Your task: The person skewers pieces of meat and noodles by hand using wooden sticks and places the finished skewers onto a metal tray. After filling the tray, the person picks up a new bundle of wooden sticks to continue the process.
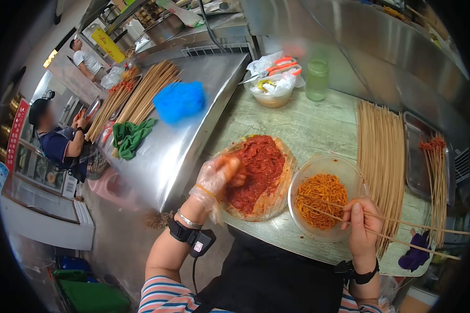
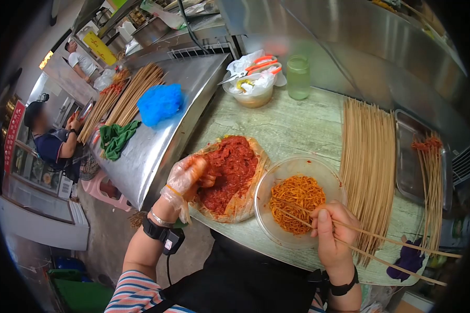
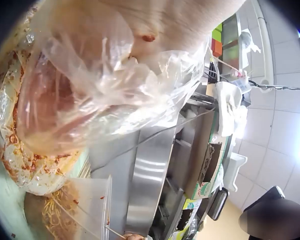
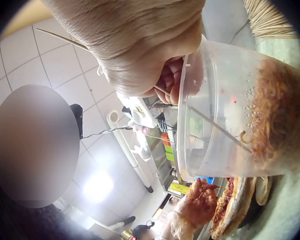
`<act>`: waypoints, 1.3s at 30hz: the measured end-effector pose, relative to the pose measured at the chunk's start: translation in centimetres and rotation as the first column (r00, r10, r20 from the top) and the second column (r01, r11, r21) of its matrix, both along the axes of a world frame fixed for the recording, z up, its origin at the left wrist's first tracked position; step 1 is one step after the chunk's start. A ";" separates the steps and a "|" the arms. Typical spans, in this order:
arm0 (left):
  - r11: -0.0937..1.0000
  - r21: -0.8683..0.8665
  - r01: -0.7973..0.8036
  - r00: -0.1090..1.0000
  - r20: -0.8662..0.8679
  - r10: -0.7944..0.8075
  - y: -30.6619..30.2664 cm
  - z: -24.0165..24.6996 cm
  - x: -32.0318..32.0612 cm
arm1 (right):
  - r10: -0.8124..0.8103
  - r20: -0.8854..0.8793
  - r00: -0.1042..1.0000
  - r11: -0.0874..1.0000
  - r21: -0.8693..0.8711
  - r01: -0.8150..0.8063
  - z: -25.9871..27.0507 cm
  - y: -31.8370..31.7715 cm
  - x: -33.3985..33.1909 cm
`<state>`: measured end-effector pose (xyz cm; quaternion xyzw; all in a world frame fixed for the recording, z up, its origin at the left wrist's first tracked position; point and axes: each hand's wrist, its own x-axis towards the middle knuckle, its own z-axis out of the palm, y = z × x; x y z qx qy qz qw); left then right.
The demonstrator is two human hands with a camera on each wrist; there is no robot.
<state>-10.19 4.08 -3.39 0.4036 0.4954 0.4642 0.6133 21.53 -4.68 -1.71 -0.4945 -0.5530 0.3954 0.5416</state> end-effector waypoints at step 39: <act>0.890 0.436 -0.132 0.979 -0.081 0.185 -5.4 -3.9 5.6 | -0.146 0.028 0.989 0.966 -0.212 0.149 3.5 -0.5 4.1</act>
